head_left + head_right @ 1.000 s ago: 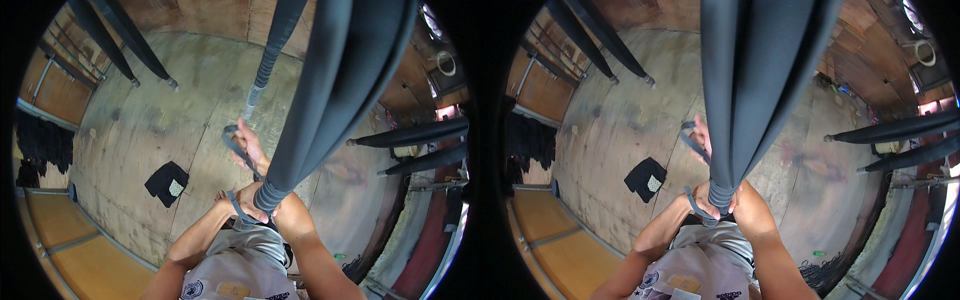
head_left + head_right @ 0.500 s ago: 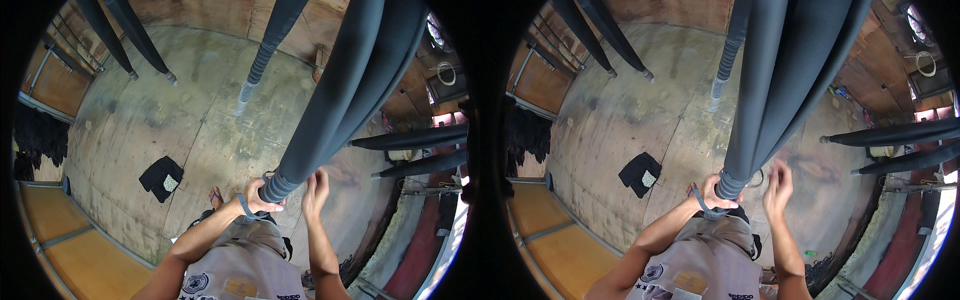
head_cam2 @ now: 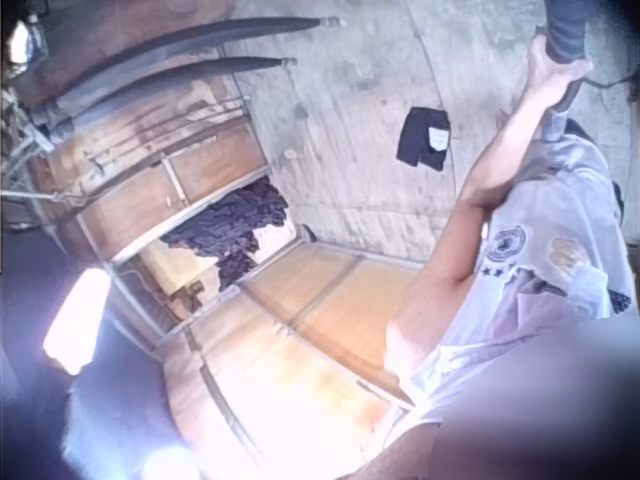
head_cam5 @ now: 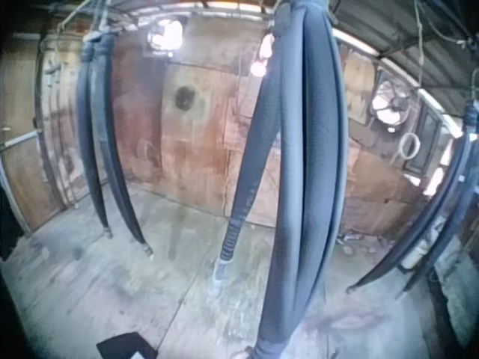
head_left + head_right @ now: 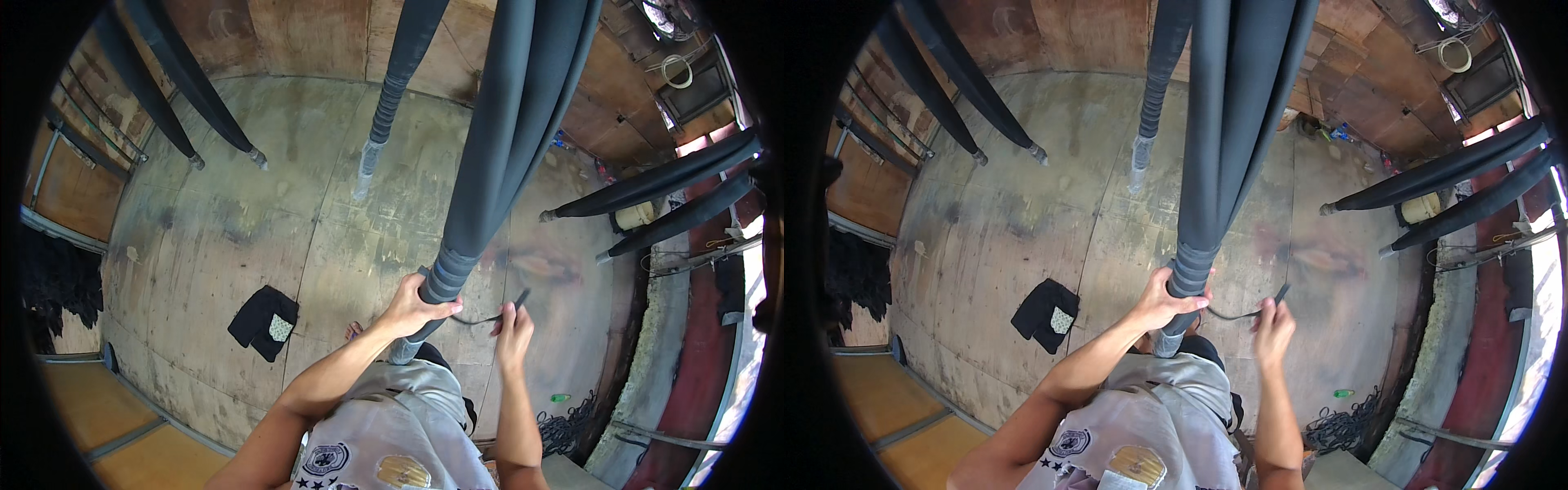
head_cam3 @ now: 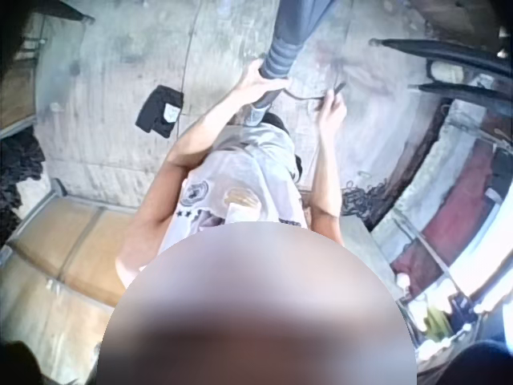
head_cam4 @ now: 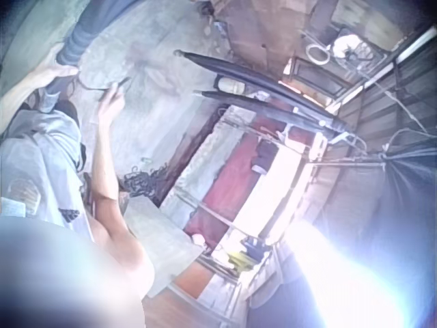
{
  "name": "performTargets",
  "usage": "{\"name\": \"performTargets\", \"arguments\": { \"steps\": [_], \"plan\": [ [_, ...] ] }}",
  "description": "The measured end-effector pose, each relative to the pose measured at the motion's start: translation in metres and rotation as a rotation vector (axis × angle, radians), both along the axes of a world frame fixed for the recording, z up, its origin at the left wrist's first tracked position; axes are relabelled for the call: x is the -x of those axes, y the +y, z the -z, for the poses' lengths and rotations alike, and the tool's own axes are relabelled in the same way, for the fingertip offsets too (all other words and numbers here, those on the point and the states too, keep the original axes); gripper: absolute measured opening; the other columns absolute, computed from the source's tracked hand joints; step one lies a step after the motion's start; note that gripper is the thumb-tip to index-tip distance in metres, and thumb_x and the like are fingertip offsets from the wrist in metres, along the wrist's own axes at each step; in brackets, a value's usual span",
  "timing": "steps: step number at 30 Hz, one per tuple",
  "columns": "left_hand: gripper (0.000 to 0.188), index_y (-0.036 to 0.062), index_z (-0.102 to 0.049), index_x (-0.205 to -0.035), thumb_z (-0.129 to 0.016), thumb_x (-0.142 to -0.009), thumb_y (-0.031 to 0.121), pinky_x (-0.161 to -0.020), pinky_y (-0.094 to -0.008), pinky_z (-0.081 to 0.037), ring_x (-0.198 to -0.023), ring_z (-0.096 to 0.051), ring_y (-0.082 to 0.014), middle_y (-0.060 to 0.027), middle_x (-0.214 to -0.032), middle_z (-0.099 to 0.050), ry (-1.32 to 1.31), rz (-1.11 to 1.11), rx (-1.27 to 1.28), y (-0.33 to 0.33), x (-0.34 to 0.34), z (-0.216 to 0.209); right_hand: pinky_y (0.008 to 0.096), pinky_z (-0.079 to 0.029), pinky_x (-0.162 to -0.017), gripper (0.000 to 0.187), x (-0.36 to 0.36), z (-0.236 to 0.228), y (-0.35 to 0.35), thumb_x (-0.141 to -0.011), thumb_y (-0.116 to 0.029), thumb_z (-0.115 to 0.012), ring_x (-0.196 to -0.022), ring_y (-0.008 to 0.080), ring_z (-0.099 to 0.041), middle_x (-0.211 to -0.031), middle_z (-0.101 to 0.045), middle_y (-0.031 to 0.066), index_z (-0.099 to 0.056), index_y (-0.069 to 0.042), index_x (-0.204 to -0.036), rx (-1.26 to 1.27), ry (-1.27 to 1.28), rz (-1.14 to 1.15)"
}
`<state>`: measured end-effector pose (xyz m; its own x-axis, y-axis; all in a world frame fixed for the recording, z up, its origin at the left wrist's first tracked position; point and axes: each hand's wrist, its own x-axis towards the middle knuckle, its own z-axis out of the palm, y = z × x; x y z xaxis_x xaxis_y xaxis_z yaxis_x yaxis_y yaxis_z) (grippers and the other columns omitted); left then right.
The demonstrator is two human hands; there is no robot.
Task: The person sits on the floor and wraps a long rubber strip around two hanging black tubes, securing it with a knot. The person then stands, walks to a shelf, and handles a small white packet and a pair of scissors.
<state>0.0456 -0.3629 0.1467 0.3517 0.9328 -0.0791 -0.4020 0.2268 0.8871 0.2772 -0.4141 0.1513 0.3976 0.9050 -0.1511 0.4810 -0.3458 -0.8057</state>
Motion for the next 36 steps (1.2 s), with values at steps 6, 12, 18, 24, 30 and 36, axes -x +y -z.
{"name": "performTargets", "arguments": {
  "steps": [6,12,18,24,30,36],
  "plan": [
    [0.032,0.0001,-0.066,-0.100,-0.086,-0.079,0.013,-0.070,-0.0296,-0.053,-0.073,-0.062,-0.0094,-0.0013,-0.084,-0.070,0.147,-0.119,-0.121,-0.006,0.003,0.016,0.0336,-0.056,-0.065,0.026,0.068,-0.059,-0.021,-0.092,-0.022,-0.069,-0.069,0.0246,-0.070,-0.082,-0.071,0.0140,-0.071,-0.003,-0.109,-0.221,-0.289,-0.486],
    [0.050,-0.0003,-0.068,-0.098,-0.091,-0.072,0.037,-0.084,-0.0357,-0.051,-0.088,-0.065,-0.0208,-0.0062,-0.092,-0.070,0.849,-0.331,-0.288,-0.016,-0.004,0.035,0.0493,-0.057,-0.080,0.046,0.224,-0.055,0.039,-0.084,-0.019,-0.074,-0.092,0.0312,-0.072,-0.113,-0.071,0.0185,-0.068,-0.002,-0.126,-0.337,-1.446,-0.928],
    [0.051,0.0020,-0.068,-0.102,-0.092,-0.071,0.035,-0.081,-0.0368,-0.051,-0.085,-0.064,-0.0192,-0.0066,-0.100,-0.071,0.624,-0.260,-0.203,-0.019,0.001,0.024,0.0501,-0.059,-0.078,0.029,0.257,-0.005,0.085,-0.087,-0.026,-0.068,-0.093,0.0334,-0.074,-0.102,-0.076,0.0149,-0.077,-0.006,-0.107,0.352,-1.476,-1.204],
    [0.043,0.0015,-0.063,-0.110,-0.085,-0.084,0.028,-0.076,-0.0333,-0.051,-0.082,-0.060,-0.0136,-0.0047,-0.095,-0.068,0.203,-0.221,-0.296,-0.028,0.010,0.017,0.0446,-0.059,-0.071,0.027,0.285,-0.035,0.031,-0.089,-0.028,-0.065,-0.078,0.0348,-0.074,-0.083,-0.074,0.0207,-0.077,-0.003,-0.088,-0.081,-0.562,-1.016],
    [0.056,-0.0007,-0.060,-0.114,-0.088,-0.081,0.034,-0.080,-0.0334,-0.052,-0.087,-0.061,-0.0147,-0.0067,-0.093,-0.065,0.443,-0.223,-0.379,-0.044,0.024,0.007,0.0471,-0.047,-0.048,0.028,0.267,-0.066,-0.057,-0.092,-0.025,-0.068,-0.050,0.0358,-0.060,-0.056,-0.058,0.0153,-0.066,-0.004,-0.073,-0.509,-0.178,-1.094],
    [0.051,-0.0009,-0.064,-0.103,-0.094,-0.073,0.027,-0.075,-0.0324,-0.052,-0.079,-0.061,-0.0144,-0.0052,-0.086,-0.067,0.297,-0.036,-0.246,-0.033,0.019,0.005,0.0425,-0.051,-0.057,0.032,0.183,-0.074,-0.103,-0.082,-0.027,-0.078,-0.060,0.0300,-0.064,-0.068,-0.062,0.0101,-0.062,-0.001,-0.073,-0.753,0.165,-1.089]
  ]
}}
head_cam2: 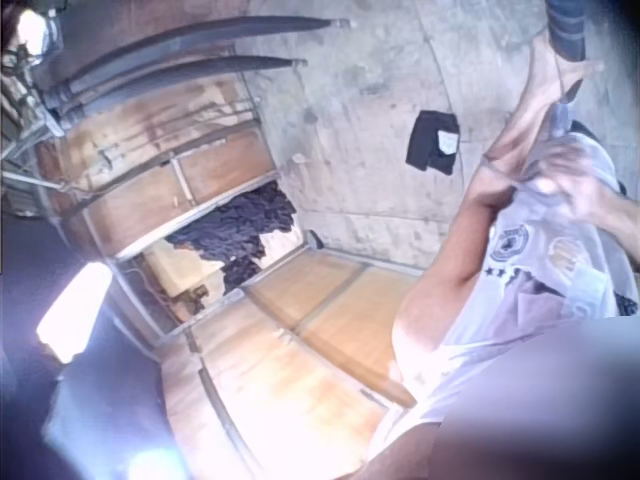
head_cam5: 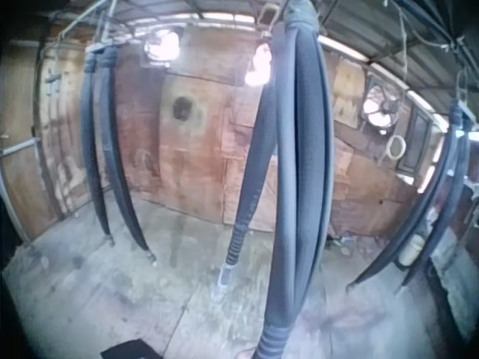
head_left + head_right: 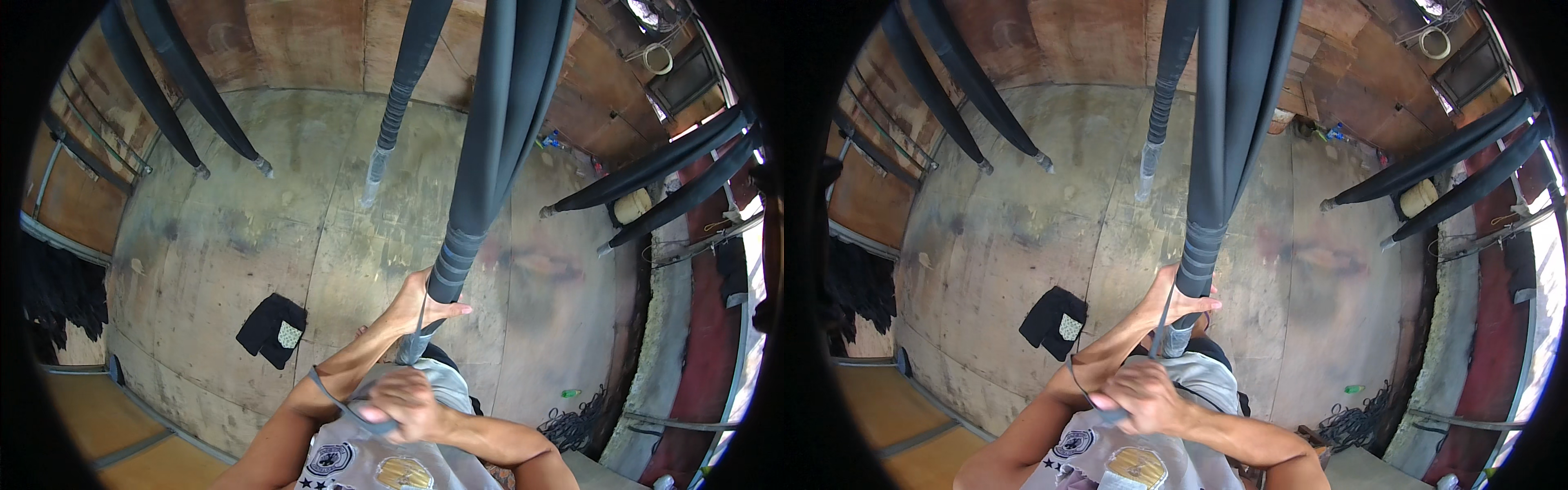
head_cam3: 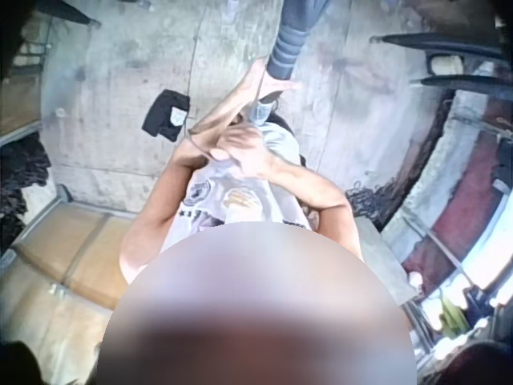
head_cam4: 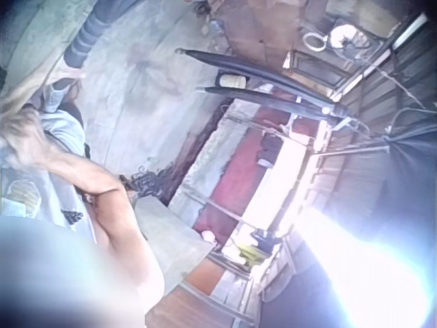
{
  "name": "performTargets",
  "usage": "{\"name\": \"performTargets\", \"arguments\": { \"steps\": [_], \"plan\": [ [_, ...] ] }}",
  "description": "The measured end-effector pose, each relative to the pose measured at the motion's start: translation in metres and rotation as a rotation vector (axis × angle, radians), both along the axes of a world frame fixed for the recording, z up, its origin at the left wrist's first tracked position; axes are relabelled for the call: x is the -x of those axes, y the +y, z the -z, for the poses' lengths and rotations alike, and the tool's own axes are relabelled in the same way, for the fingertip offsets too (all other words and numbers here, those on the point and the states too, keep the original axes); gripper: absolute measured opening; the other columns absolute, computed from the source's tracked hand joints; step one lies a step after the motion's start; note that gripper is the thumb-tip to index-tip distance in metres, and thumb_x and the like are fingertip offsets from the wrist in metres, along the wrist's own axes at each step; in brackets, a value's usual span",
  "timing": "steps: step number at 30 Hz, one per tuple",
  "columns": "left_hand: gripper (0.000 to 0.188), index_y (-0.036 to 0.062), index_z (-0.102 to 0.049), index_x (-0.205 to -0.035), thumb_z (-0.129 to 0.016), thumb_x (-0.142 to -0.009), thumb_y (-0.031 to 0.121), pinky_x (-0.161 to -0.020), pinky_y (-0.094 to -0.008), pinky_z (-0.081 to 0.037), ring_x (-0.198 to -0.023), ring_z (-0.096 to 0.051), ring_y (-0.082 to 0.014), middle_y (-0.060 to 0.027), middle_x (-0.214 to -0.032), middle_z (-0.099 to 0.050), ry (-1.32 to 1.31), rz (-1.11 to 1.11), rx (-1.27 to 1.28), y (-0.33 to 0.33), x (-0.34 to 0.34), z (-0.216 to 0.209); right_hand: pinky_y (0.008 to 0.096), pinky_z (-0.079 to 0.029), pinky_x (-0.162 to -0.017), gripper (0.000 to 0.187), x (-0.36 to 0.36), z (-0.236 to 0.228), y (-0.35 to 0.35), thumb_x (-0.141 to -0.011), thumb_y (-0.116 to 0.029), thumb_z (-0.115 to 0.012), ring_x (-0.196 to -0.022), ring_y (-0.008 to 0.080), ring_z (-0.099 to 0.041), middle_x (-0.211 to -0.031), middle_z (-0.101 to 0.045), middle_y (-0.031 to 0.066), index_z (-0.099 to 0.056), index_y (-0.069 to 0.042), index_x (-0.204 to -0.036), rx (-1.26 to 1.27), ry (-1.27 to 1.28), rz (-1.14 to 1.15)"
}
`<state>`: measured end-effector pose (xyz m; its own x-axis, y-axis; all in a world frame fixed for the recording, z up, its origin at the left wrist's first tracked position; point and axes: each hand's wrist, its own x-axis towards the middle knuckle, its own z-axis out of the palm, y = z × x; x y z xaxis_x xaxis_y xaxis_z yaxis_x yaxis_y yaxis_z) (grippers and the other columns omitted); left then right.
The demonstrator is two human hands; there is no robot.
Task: The person sits on the floor and wraps a long rubber strip around two hanging black tubes, securing it with a knot. The person then stands, walks to a shelf, and handles a small white packet and a pair of scissors.
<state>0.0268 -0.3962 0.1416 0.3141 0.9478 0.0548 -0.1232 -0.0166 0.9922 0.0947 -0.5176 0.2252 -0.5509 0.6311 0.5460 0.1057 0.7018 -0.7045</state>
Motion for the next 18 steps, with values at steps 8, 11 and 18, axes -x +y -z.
{"name": "performTargets", "arguments": {
  "steps": [8,11,18],
  "plan": [
    [0.037,0.0014,-0.063,-0.084,-0.093,-0.071,0.019,-0.067,-0.0309,-0.051,-0.071,-0.058,-0.0112,-0.0017,-0.075,-0.064,-0.016,0.102,0.154,0.015,-0.003,0.010,0.0360,-0.031,-0.047,0.062,-0.137,0.008,0.019,-0.108,-0.049,-0.035,-0.042,0.0167,-0.020,-0.046,-0.020,-0.0032,-0.023,-0.018,-0.055,0.581,1.031,0.506],
    [0.038,0.0006,-0.063,-0.084,-0.093,-0.070,0.021,-0.069,-0.0310,-0.051,-0.071,-0.058,-0.0116,-0.0021,-0.075,-0.064,0.040,0.151,0.164,0.020,-0.006,0.014,0.0326,-0.019,-0.043,0.062,-0.173,0.033,0.091,-0.108,-0.053,-0.033,-0.043,0.0140,-0.014,-0.047,-0.016,-0.0051,-0.023,-0.021,-0.056,0.709,1.127,0.598],
    [0.047,0.0009,-0.066,-0.100,-0.095,-0.065,0.013,-0.076,-0.0323,-0.054,-0.081,-0.065,-0.0145,-0.0041,-0.085,-0.069,-0.050,0.236,0.276,0.026,-0.009,0.018,0.0281,-0.034,-0.048,0.048,-0.107,0.126,0.254,-0.107,-0.053,-0.039,-0.054,0.0108,-0.037,-0.066,-0.040,-0.0057,-0.042,-0.020,-0.072,1.488,0.995,0.565]
  ]
}}
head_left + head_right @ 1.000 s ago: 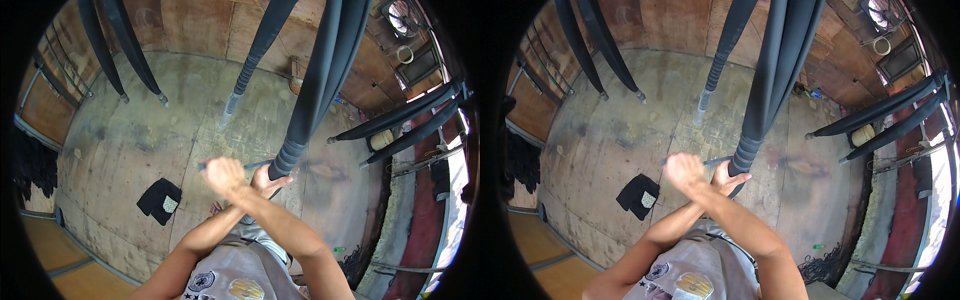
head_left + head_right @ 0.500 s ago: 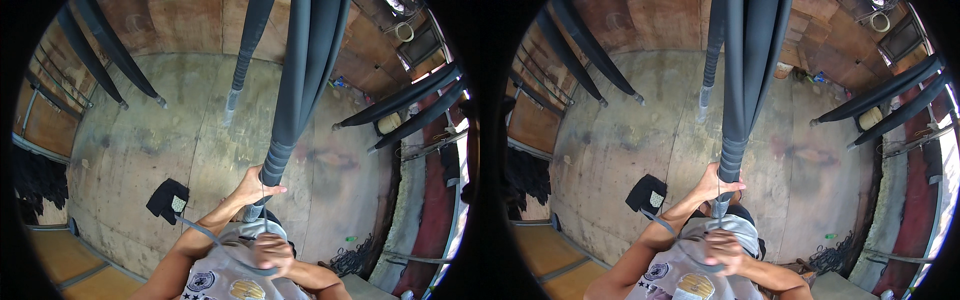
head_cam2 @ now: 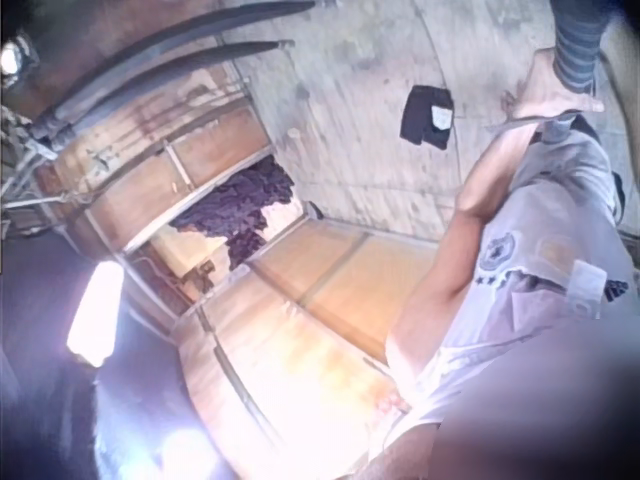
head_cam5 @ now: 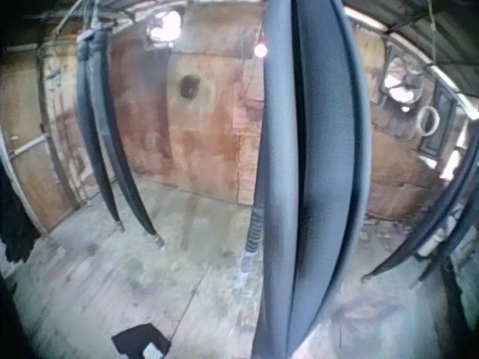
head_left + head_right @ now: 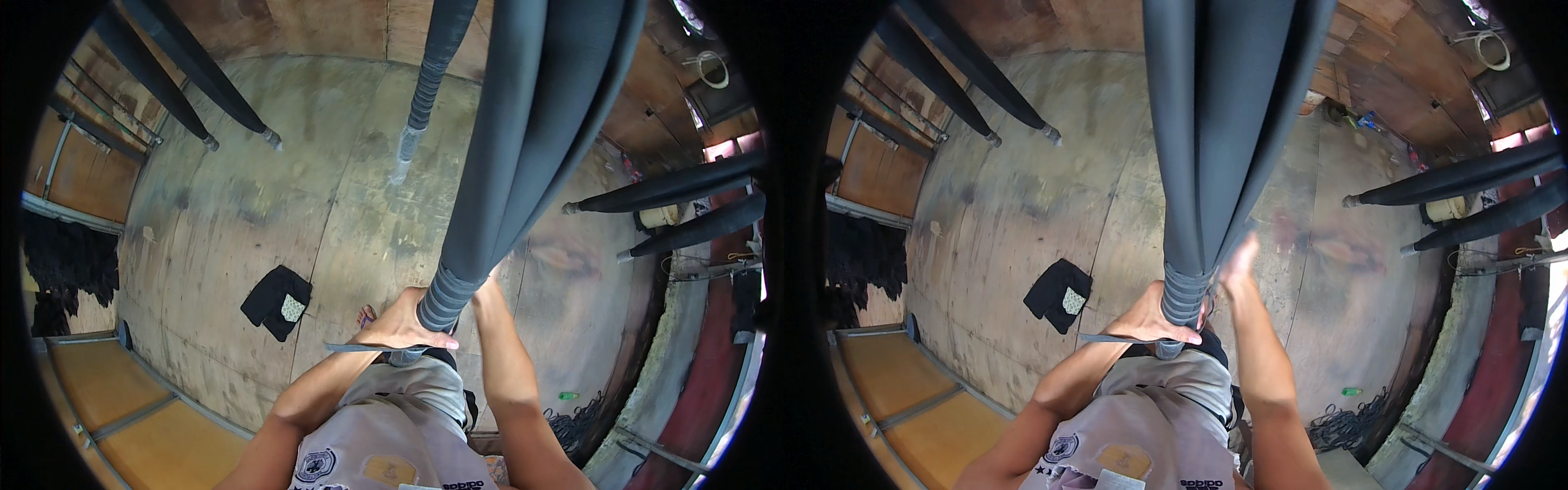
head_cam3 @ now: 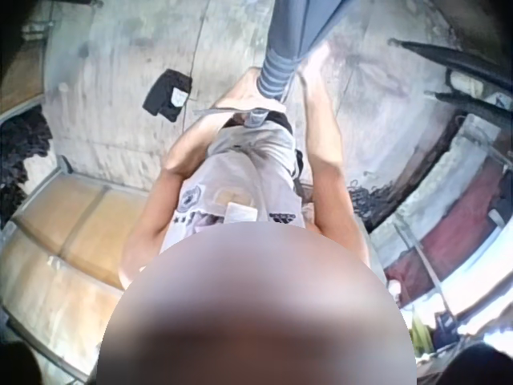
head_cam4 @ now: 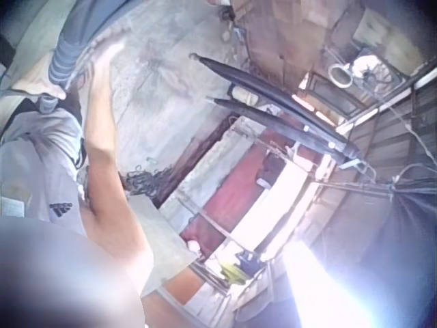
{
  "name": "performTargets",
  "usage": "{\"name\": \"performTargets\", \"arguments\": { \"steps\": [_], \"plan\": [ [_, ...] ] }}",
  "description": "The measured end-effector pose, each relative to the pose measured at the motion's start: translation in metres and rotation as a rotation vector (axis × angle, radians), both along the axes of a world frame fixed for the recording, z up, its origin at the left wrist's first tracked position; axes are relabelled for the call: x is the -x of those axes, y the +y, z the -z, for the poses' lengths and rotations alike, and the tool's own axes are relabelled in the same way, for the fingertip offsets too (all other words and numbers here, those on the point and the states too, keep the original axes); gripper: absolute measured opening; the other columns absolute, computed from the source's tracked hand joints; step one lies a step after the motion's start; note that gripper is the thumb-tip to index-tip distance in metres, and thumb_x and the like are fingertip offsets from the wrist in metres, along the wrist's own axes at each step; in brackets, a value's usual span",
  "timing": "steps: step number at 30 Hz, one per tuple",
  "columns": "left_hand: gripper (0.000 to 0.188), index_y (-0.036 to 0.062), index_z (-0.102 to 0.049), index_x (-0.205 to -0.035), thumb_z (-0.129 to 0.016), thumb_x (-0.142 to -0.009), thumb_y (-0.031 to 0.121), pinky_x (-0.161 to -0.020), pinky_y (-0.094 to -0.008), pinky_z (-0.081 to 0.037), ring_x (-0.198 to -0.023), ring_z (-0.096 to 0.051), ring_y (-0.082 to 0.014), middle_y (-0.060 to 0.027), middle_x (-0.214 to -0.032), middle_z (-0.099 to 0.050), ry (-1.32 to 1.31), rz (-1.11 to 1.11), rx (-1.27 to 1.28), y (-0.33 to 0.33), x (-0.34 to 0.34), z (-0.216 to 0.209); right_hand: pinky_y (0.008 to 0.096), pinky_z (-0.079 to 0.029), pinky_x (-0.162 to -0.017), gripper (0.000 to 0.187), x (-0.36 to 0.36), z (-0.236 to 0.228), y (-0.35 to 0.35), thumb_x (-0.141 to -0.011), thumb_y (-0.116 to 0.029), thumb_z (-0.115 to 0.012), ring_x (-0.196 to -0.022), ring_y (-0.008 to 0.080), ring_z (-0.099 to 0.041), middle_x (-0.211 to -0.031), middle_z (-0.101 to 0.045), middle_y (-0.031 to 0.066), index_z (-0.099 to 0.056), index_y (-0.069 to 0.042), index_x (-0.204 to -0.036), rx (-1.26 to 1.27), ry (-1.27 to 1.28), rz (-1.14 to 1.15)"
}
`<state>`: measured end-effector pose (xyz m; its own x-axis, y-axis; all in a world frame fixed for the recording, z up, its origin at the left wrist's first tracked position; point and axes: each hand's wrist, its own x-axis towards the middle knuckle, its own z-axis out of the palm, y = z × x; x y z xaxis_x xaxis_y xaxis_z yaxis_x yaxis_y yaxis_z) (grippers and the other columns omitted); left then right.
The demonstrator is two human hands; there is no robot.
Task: The person sits on the floor and wraps a long rubber strip around two hanging black tubes, securing it with a knot. The person then stands, walks to a shelf, and handles a small white packet and a pair of scissors.
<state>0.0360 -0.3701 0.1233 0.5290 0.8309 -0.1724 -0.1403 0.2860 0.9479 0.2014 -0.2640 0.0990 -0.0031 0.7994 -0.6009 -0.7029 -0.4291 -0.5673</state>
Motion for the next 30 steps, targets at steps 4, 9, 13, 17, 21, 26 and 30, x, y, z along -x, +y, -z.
{"name": "performTargets", "arguments": {
  "steps": [4,9,13,17,21,26,30],
  "plan": [
    [0.057,0.0015,-0.063,-0.108,-0.095,-0.062,0.009,-0.085,-0.0346,-0.053,-0.092,-0.067,-0.0178,-0.0068,-0.095,-0.070,-0.194,0.065,0.085,0.007,0.005,0.004,0.0232,-0.032,-0.047,0.047,0.074,0.032,0.025,-0.109,-0.050,-0.040,-0.052,0.0079,-0.033,-0.065,-0.034,-0.0071,-0.041,-0.019,-0.073,-0.231,1.242,-0.685],
    [0.062,0.0018,-0.062,-0.113,-0.094,-0.060,0.010,-0.091,-0.0374,-0.052,-0.095,-0.067,-0.0208,-0.0080,-0.099,-0.069,-0.302,0.185,0.204,0.015,0.008,0.012,0.0238,-0.019,-0.037,0.061,0.092,0.039,0.027,-0.108,-0.057,-0.035,-0.042,0.0080,-0.011,-0.052,-0.009,-0.0088,-0.021,-0.022,-0.060,-0.167,1.061,-1.027],
    [0.049,0.0011,-0.064,-0.109,-0.088,-0.067,0.006,-0.087,-0.0351,-0.055,-0.095,-0.068,-0.0184,-0.0080,-0.099,-0.070,-0.283,0.079,0.133,0.010,0.004,0.009,0.0255,-0.034,-0.044,0.047,0.056,0.035,0.012,-0.107,-0.050,-0.043,-0.047,0.0103,-0.027,-0.059,-0.029,-0.0078,-0.039,-0.020,-0.071,-0.055,0.837,-0.842],
    [0.028,0.0038,-0.073,-0.097,-0.087,-0.074,0.010,-0.080,-0.0285,-0.054,-0.085,-0.066,-0.0104,-0.0027,-0.092,-0.073,-0.272,-0.061,0.115,0.003,0.002,0.003,0.0328,-0.052,-0.068,0.016,-0.037,0.021,-0.021,-0.100,-0.021,-0.058,-0.082,0.0185,-0.062,-0.097,-0.064,0.0026,-0.060,-0.010,-0.112,-0.163,0.053,-0.780],
    [0.027,0.0031,-0.073,-0.097,-0.088,-0.075,0.009,-0.080,-0.0290,-0.054,-0.084,-0.066,-0.0095,-0.0020,-0.091,-0.073,-0.261,-0.139,0.053,0.010,0.000,0.011,0.0323,-0.054,-0.077,0.039,-0.109,-0.007,-0.082,-0.083,0.009,-0.071,-0.089,0.0196,-0.069,-0.101,-0.072,0.0061,-0.065,-0.002,-0.121,-0.374,-1.260,-0.949],
    [0.039,0.0000,-0.067,-0.109,-0.086,-0.075,0.001,-0.073,-0.0309,-0.058,-0.080,-0.069,-0.0129,-0.0059,-0.095,-0.073,-0.102,-0.192,-0.040,0.043,-0.019,0.031,0.0318,-0.053,-0.062,0.036,-0.042,-0.028,-0.159,-0.089,-0.007,-0.075,-0.070,0.0166,-0.067,-0.081,-0.069,0.0083,-0.059,-0.001,-0.121,-0.384,-0.913,-0.763],
    [0.038,0.0010,-0.069,-0.108,-0.087,-0.074,0.003,-0.078,-0.0319,-0.058,-0.085,-0.070,-0.0127,-0.0059,-0.096,-0.074,-0.080,-0.252,0.024,0.071,-0.035,0.041,0.0344,-0.053,-0.056,0.038,-0.003,-0.017,-0.130,-0.089,-0.010,-0.076,-0.061,0.0187,-0.064,-0.077,-0.065,0.0104,-0.050,-0.005,-0.117,-0.564,-1.448,-0.732]
  ]
}}
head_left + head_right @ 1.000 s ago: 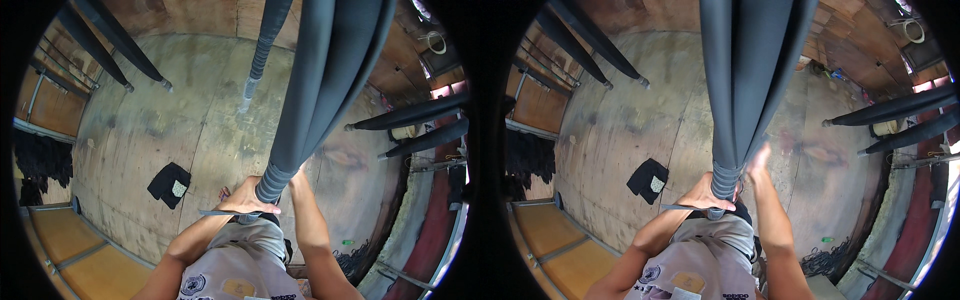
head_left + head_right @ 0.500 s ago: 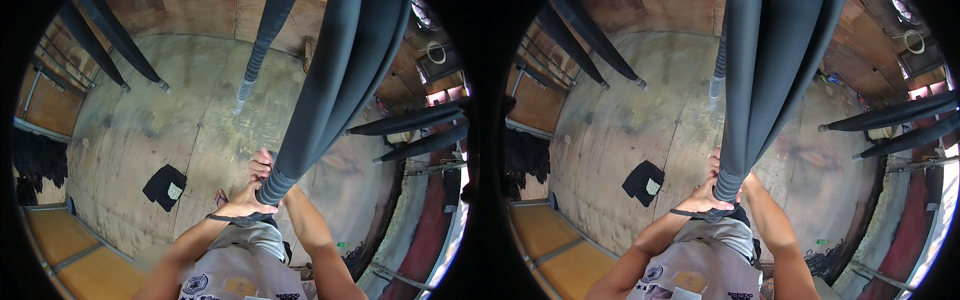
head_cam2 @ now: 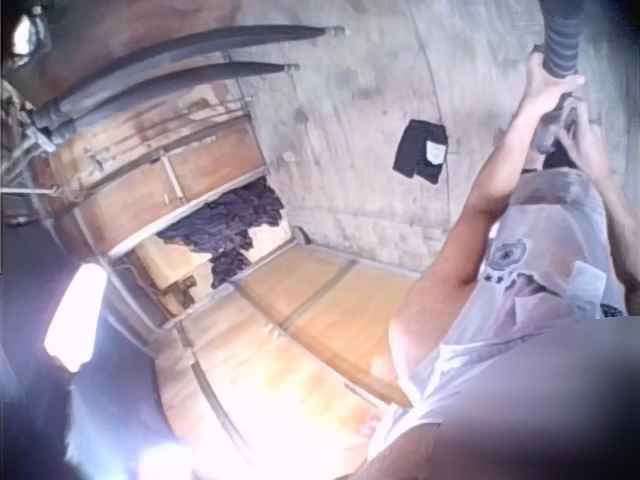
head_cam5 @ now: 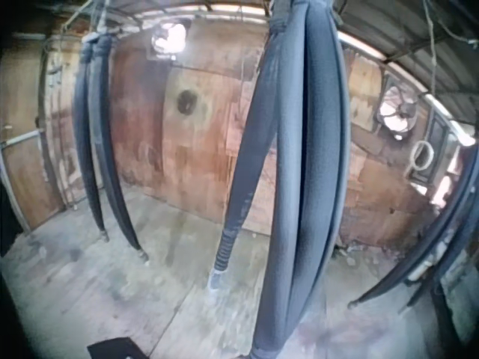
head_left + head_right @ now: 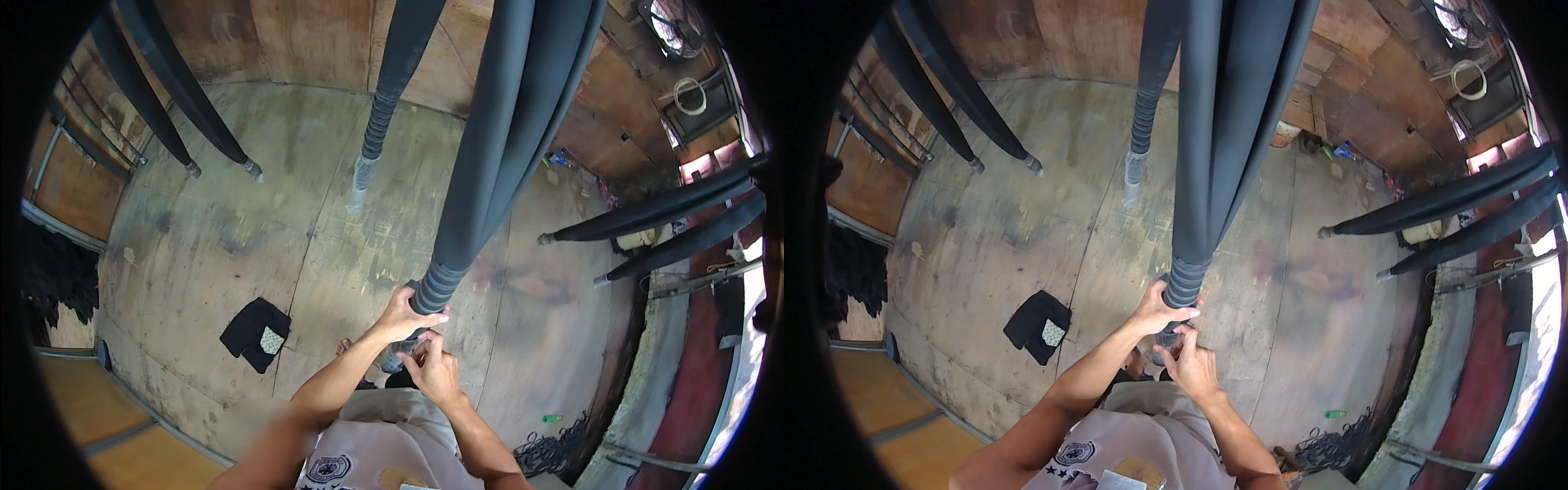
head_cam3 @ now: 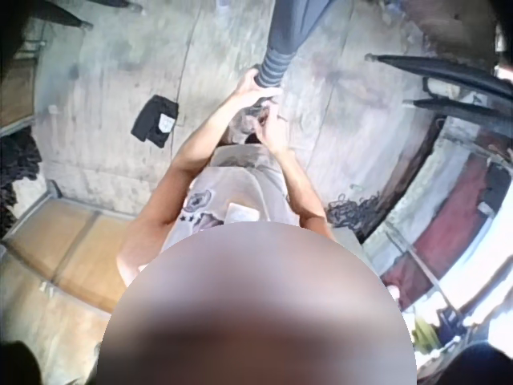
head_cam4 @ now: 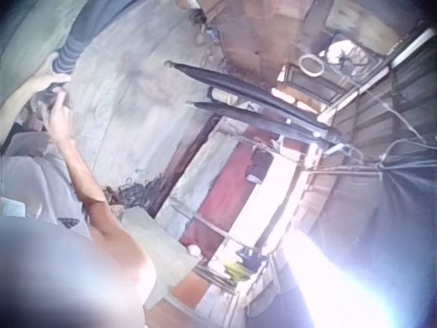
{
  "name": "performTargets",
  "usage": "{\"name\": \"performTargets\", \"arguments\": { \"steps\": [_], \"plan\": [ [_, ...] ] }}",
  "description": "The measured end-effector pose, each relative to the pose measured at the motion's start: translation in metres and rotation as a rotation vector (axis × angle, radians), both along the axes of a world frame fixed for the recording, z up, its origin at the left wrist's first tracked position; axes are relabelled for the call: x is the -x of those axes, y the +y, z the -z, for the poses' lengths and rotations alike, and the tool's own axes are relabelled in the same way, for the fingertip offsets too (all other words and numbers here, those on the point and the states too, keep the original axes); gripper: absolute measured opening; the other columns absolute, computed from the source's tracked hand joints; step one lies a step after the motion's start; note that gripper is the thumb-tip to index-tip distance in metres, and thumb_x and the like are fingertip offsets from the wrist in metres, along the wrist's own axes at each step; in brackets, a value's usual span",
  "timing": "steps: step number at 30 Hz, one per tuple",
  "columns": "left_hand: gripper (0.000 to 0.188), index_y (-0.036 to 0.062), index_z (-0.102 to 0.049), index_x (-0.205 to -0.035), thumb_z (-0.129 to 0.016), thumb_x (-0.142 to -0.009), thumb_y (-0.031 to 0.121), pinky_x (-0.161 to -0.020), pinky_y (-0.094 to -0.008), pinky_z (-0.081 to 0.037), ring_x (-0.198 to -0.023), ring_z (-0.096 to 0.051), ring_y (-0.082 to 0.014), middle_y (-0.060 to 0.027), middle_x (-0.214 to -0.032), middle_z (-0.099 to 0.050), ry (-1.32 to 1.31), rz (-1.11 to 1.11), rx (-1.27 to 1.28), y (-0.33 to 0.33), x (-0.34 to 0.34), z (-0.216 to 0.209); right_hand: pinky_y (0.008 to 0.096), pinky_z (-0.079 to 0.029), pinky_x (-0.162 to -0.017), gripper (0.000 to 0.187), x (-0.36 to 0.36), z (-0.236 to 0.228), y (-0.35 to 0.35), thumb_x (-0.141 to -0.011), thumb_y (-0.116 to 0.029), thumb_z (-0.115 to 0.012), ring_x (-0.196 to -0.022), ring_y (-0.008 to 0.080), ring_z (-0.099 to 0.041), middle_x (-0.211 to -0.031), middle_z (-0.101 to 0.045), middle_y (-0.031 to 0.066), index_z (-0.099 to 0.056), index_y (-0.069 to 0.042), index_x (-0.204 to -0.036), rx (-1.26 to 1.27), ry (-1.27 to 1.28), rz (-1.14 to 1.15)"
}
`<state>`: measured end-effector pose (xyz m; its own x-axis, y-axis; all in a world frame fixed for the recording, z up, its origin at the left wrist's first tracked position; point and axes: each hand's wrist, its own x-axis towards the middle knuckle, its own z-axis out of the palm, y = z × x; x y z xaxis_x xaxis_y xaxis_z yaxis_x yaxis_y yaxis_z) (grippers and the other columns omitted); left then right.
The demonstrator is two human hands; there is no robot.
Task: The person sits on the floor and wraps a long rubber strip around two hanging black tubes, securing it with a knot. The person then stands, walks to a shelf, and handles a small white packet and a pair of scissors.
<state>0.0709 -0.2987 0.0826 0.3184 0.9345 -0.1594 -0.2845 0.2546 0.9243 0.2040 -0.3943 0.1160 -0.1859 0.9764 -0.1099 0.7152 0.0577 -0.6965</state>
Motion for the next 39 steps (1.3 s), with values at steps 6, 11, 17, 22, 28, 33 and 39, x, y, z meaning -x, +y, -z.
{"name": "performTargets", "arguments": {
  "steps": [6,11,17,22,28,33,39],
  "plan": [
    [0.028,0.0008,-0.075,-0.092,-0.090,-0.074,0.015,-0.076,-0.0313,-0.059,-0.079,-0.070,-0.0116,-0.0061,-0.088,-0.076,0.104,-0.160,-0.141,0.049,-0.031,0.023,0.0390,-0.056,-0.074,0.033,-0.018,-0.022,0.070,-0.085,-0.006,-0.071,-0.088,0.0295,-0.066,-0.108,-0.064,0.0164,-0.058,-0.005,-0.115,-0.663,0.139,-0.255],
    [0.051,0.0025,-0.068,-0.109,-0.092,-0.071,0.026,-0.087,-0.0344,-0.056,-0.089,-0.071,-0.0161,-0.0066,-0.096,-0.076,0.227,-0.246,-0.155,0.103,-0.092,0.056,0.0576,-0.034,-0.116,0.048,0.023,-0.019,0.171,-0.094,-0.013,-0.056,-0.134,0.0397,-0.048,-0.138,-0.055,0.0233,-0.054,-0.002,-0.140,-0.761,-0.647,-0.519],
    [0.067,0.0024,-0.065,-0.111,-0.097,-0.058,0.029,-0.084,-0.0349,-0.057,-0.082,-0.072,-0.0208,-0.0070,-0.089,-0.075,0.365,-0.395,-0.121,0.174,-0.140,0.082,0.0687,-0.033,-0.113,0.040,0.040,0.022,0.275,-0.089,-0.017,-0.064,-0.121,0.0407,-0.062,-0.126,-0.067,0.0221,-0.068,0.003,-0.125,-0.141,-1.710,-0.733],
    [0.042,0.0045,-0.070,-0.099,-0.091,-0.066,0.018,-0.080,-0.0334,-0.058,-0.079,-0.073,-0.0179,-0.0054,-0.085,-0.076,0.325,-0.559,-0.288,0.211,-0.147,0.087,0.0596,-0.053,-0.092,0.034,0.032,0.061,0.316,-0.087,-0.017,-0.066,-0.106,0.0382,-0.069,-0.116,-0.071,0.0235,-0.073,0.002,-0.114,-0.252,-1.627,-0.805],
    [0.051,0.0004,-0.066,-0.108,-0.093,-0.069,0.018,-0.079,-0.0338,-0.056,-0.082,-0.071,-0.0178,-0.0081,-0.091,-0.075,0.180,-0.613,-0.481,0.240,-0.136,0.100,0.0452,-0.059,-0.062,0.013,0.044,0.072,0.344,-0.084,-0.009,-0.060,-0.069,0.0316,-0.074,-0.076,-0.073,0.0184,-0.070,-0.001,-0.088,-0.516,-0.487,-0.666],
    [0.075,-0.0033,-0.060,-0.118,-0.098,-0.064,0.032,-0.088,-0.0367,-0.054,-0.097,-0.069,-0.0238,-0.0159,-0.109,-0.071,0.274,-0.696,-0.815,0.254,-0.115,0.112,0.0392,-0.053,-0.046,0.006,0.069,0.080,0.322,-0.080,-0.003,-0.060,-0.058,0.0262,-0.071,-0.060,-0.065,0.0149,-0.064,0.000,-0.082,-0.801,-0.193,-0.730],
    [0.070,0.0010,-0.063,-0.121,-0.094,-0.069,0.035,-0.086,-0.0392,-0.055,-0.094,-0.071,-0.0297,-0.0177,-0.111,-0.071,0.431,-0.501,-0.710,0.250,-0.077,0.112,0.0325,-0.051,-0.046,0.015,0.055,0.112,0.276,-0.081,-0.007,-0.065,-0.057,0.0199,-0.067,-0.061,-0.062,0.0051,-0.068,0.001,-0.094,-1.152,0.288,-0.779]
  ]
}}
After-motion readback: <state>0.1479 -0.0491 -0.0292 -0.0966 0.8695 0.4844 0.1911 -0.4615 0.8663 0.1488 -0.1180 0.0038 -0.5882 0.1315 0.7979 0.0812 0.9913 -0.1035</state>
